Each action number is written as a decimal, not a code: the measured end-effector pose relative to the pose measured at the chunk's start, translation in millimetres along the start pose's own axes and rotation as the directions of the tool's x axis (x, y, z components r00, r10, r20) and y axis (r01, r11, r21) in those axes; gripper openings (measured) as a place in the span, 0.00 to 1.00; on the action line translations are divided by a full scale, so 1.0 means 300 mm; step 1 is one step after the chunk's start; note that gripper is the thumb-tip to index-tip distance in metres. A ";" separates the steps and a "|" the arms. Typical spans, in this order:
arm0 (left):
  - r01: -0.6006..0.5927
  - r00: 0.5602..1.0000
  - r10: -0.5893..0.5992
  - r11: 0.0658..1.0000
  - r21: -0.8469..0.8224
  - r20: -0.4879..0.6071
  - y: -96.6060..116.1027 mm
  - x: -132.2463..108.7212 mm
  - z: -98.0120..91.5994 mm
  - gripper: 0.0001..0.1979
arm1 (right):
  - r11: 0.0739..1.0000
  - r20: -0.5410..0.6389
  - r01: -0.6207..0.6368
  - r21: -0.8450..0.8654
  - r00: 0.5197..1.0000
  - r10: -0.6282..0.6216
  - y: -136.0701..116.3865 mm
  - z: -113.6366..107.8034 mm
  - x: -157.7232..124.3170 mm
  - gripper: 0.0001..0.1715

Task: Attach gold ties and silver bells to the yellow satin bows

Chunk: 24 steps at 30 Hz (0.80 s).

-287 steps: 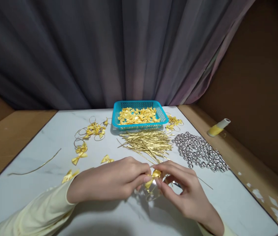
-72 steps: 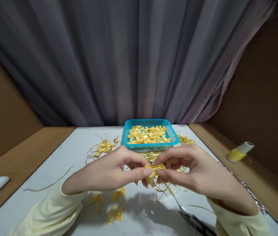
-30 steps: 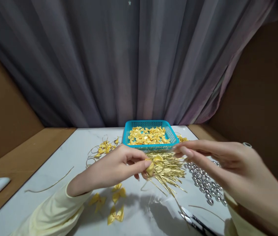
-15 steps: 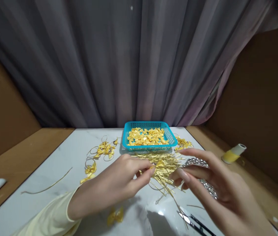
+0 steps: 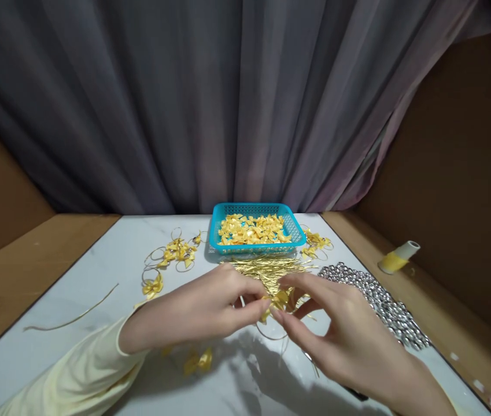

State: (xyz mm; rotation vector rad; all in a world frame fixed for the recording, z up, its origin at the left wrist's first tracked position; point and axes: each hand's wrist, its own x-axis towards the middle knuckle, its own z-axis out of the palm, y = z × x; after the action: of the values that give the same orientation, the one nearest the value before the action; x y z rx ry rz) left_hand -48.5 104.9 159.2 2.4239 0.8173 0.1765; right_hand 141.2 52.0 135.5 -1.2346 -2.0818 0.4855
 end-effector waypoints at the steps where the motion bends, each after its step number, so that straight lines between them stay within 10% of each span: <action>1: 0.000 1.000 0.000 1.000 -0.004 0.006 0.000 0.001 0.000 0.13 | 1.000 0.029 -0.001 0.012 1.000 0.001 0.004 0.004 -0.001 0.12; 24: 0.078 0.986 -0.030 0.951 -0.298 0.163 0.002 0.016 -0.035 0.11 | 0.947 0.217 -0.100 0.306 0.976 0.033 0.027 -0.027 0.018 0.08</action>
State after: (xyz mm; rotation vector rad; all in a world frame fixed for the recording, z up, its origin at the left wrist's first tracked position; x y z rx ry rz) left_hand -47.5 112.3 167.9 2.0945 0.7261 0.0822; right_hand 150.3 60.4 138.1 -1.1040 -2.0342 0.9778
